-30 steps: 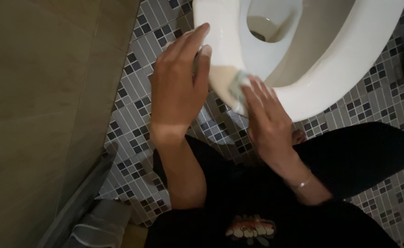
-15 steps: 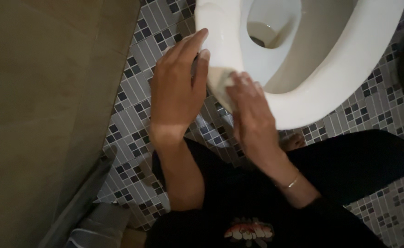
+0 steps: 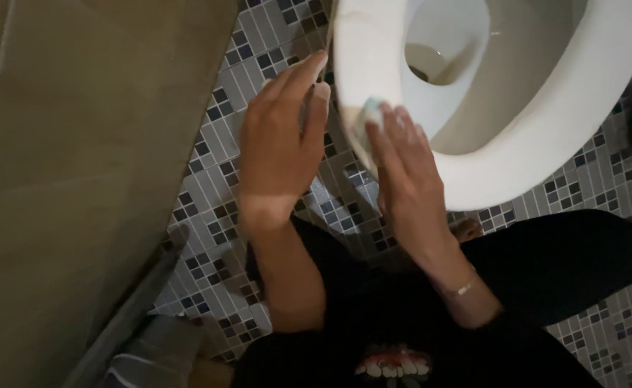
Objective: The person wipes the rim and base of a toilet bowl with a small cloth by hand.
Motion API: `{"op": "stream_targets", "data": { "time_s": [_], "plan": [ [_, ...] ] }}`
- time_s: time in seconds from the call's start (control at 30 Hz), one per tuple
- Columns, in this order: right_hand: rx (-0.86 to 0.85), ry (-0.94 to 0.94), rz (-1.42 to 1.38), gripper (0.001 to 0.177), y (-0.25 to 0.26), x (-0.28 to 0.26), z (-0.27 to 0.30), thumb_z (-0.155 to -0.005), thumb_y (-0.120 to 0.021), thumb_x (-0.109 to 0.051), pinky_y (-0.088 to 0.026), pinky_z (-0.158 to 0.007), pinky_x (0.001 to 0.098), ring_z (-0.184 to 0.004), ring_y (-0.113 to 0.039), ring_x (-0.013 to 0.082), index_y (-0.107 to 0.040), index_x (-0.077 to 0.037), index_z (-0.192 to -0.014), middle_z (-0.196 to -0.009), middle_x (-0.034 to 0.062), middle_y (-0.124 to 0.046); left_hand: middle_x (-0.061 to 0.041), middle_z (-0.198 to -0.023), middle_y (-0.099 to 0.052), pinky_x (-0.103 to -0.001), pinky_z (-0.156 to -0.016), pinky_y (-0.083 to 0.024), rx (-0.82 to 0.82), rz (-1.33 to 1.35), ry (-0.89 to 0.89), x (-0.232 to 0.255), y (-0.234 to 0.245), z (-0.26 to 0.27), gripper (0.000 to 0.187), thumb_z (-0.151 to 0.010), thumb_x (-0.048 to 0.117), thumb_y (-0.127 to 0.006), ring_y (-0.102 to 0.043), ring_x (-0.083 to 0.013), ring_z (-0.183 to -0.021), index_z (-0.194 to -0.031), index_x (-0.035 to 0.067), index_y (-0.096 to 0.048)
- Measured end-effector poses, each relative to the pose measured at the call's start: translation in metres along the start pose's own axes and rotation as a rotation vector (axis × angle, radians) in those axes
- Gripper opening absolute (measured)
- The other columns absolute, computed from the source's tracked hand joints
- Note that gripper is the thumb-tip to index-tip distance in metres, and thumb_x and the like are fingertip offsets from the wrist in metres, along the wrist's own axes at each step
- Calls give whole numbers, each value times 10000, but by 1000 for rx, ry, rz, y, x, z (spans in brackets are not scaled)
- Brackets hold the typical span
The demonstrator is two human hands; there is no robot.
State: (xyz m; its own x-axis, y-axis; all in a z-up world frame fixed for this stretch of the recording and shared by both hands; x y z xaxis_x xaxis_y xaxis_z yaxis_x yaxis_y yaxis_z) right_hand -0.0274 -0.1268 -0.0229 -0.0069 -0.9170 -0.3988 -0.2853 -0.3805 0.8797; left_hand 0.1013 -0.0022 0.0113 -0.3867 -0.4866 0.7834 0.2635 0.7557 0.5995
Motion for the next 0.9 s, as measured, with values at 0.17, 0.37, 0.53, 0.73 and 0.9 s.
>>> {"op": "stream_targets", "data": {
  "time_s": [0.17, 0.37, 0.53, 0.73, 0.9],
  "plan": [
    [-20, -50, 2, 417, 1, 0, 3, -1068, -544, 37, -395, -1266, 532, -1481, -468, 382, -563, -23, -1481, -1571, 187, -505, -174, -1394, -677, -468, -1133, -472, -17, -12, 7, -4, -1, -3, 345, -1121, 222, -518, -643, -368, -1300, -1400, 62, -643],
    [37, -18, -34, 432, -12, 3, -28, -1055, -561, 73, -403, -1262, 528, -1483, -461, 411, -554, 12, -1483, -1571, 242, -498, -156, -1415, -671, -461, -1164, -458, -16, 25, 23, -8, 0, -2, 361, -1113, 248, -517, -632, -348, -1331, -1415, 91, -639],
    [52, -47, -50, 393, -6, 2, -20, -985, -716, 20, -478, -1114, 483, -1385, -549, 418, -655, -29, -1370, -1451, 224, -600, -152, -1417, -670, -454, -1160, -463, -18, 40, 42, -13, 2, -4, 360, -1113, 258, -519, -628, -345, -1338, -1413, 99, -638],
    [87, 5, -13, 390, -19, 19, -42, -968, -707, 117, -595, -933, 382, -1322, -607, 447, -675, 1, -1339, -1383, 259, -648, -159, -1408, -677, -460, -1154, -461, 7, 32, 24, -11, 6, 3, 351, -1115, 252, -533, -625, -356, -1336, -1407, 95, -644],
    [128, 1, -42, 454, -8, 10, -30, -956, -668, 161, -604, -932, 380, -1305, -629, 438, -644, -23, -1370, -1385, 264, -649, -156, -1411, -675, -446, -1154, -478, 6, 61, 23, -10, 9, 4, 353, -1118, 256, -524, -633, -347, -1337, -1408, 92, -641]
  ]
}}
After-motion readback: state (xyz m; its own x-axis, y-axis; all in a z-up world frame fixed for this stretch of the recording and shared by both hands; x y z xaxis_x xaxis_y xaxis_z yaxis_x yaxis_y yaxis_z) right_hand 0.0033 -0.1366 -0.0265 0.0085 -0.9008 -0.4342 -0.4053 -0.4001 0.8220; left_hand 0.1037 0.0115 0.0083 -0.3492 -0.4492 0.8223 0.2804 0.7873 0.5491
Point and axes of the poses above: each hand's wrist, its own z-axis away from the middle knuckle, its own y-axis out of the back of the hand, x = y × z, the point moved 7 cm from there along -z, towards the middle knuckle
